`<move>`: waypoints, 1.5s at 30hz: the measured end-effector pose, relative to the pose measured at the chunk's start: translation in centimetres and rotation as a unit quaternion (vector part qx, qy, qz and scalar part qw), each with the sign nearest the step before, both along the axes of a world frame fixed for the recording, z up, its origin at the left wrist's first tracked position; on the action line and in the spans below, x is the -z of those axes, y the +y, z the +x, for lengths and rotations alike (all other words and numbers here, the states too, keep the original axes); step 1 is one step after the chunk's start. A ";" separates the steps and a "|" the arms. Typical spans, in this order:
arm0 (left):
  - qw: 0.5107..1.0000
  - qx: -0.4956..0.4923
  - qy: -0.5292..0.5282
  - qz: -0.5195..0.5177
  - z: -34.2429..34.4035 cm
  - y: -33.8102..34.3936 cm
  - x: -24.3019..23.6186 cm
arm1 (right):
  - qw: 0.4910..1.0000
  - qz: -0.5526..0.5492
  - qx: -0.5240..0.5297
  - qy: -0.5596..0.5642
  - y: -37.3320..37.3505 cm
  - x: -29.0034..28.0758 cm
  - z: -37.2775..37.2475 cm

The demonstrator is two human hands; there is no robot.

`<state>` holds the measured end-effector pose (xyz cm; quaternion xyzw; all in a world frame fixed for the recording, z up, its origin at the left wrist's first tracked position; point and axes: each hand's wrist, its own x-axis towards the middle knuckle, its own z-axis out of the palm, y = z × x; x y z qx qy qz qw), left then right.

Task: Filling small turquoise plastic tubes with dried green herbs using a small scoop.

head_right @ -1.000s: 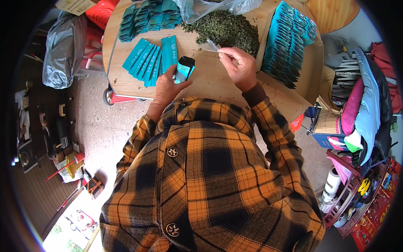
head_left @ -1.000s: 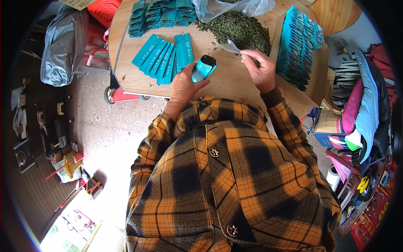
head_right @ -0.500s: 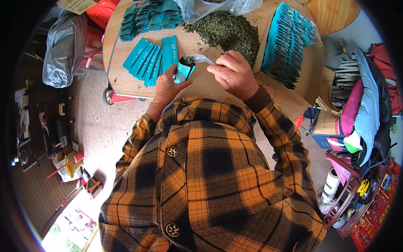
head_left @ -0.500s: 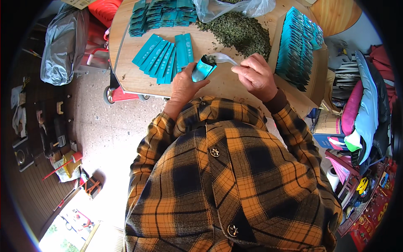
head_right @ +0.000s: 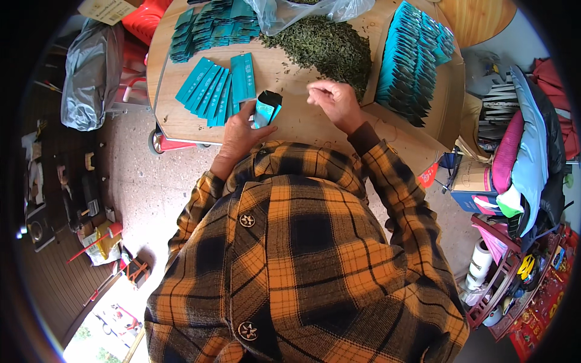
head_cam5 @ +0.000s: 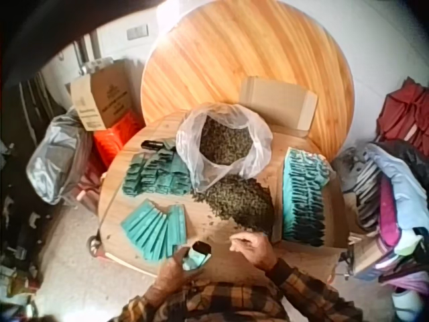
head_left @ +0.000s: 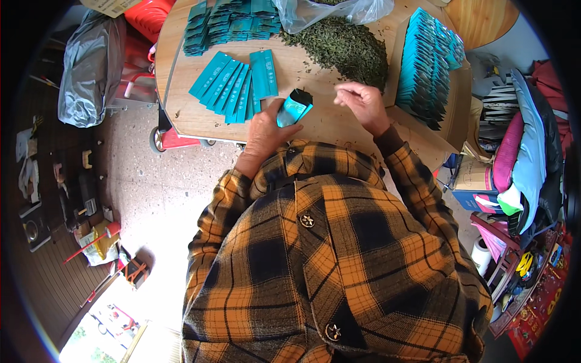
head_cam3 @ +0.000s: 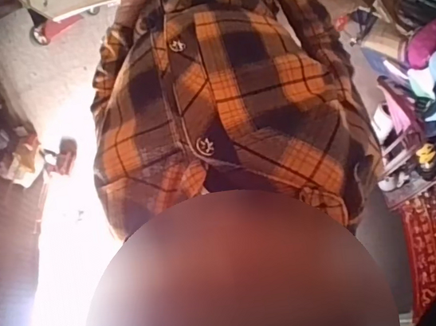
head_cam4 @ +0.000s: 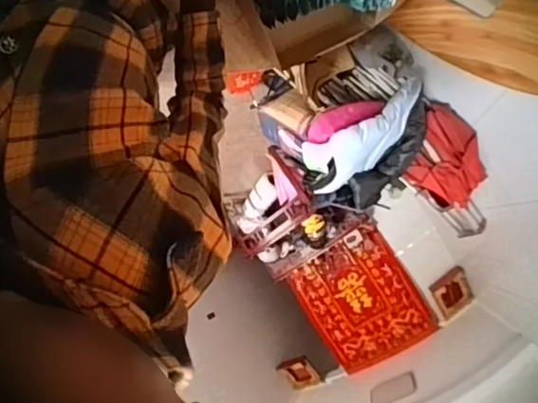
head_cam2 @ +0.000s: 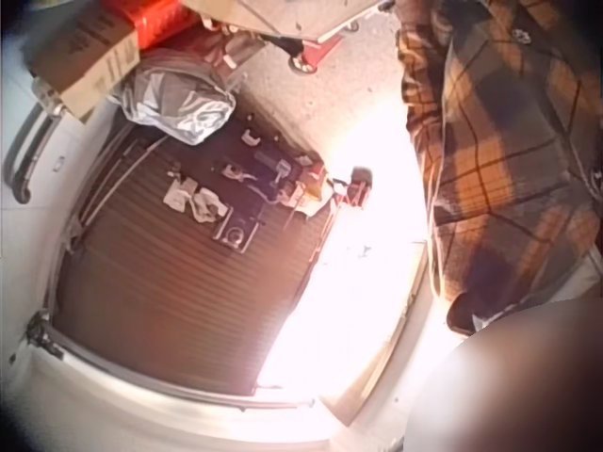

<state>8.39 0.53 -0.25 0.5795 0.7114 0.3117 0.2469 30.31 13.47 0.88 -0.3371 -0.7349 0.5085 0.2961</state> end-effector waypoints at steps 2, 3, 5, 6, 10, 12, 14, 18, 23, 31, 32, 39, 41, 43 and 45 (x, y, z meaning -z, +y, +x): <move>1.000 0.014 -0.015 0.000 0.1 -0.4 0.0 | 0.989 -0.138 -0.057 -0.014 0.0 1.5 0.0; 0.999 0.024 -0.031 0.000 0.2 -0.5 -0.2 | 0.989 -0.138 -0.057 -0.014 -0.2 1.8 -0.3; 0.998 0.033 -0.048 0.000 0.4 -0.5 -0.3 | 0.960 -0.276 -0.037 0.001 -0.7 2.6 -0.9; 0.997 0.042 -0.061 0.006 0.4 -0.5 -0.2 | 0.960 -0.276 -0.037 0.002 -0.7 3.1 -1.3; 0.997 0.048 -0.059 -0.004 0.4 -0.5 -0.5 | 0.977 -0.167 0.092 0.099 1.4 4.5 -2.4; 0.997 0.047 -0.061 -0.007 0.5 -0.5 -0.4 | 0.972 -0.142 0.127 0.139 1.7 4.0 -2.1; 0.997 0.042 -0.064 -0.011 0.3 -0.7 -0.3 | 0.979 -0.152 0.077 0.111 1.4 3.3 -2.4; 0.997 0.049 -0.064 -0.004 0.5 -0.5 -0.5 | 0.970 -0.232 0.003 0.077 0.6 3.3 -3.1; 0.997 0.054 -0.055 -0.002 0.5 -0.4 -0.5 | 0.965 -0.141 0.137 0.174 2.2 4.7 -3.0; 0.997 0.050 -0.051 -0.021 0.4 -0.5 -0.4 | 0.973 -0.218 0.072 0.035 2.1 2.4 -1.1; 0.997 0.050 -0.051 -0.020 0.4 -0.5 -0.4 | 0.973 -0.199 0.108 0.053 2.5 3.0 -1.0; 0.997 0.056 -0.054 -0.010 0.4 -0.4 -0.4 | 0.972 -0.085 0.196 0.099 5.0 5.1 -2.3; 0.997 0.056 -0.058 -0.009 0.4 -0.3 -0.4 | 0.976 -0.057 0.192 0.084 5.1 5.2 -2.3; 0.997 0.044 -0.063 -0.010 0.3 -0.3 -0.1 | 0.986 0.026 0.166 0.015 4.4 4.6 -2.1; 0.997 0.033 -0.068 -0.008 0.2 -0.3 0.1 | 0.986 0.055 0.155 0.013 3.4 3.5 -1.8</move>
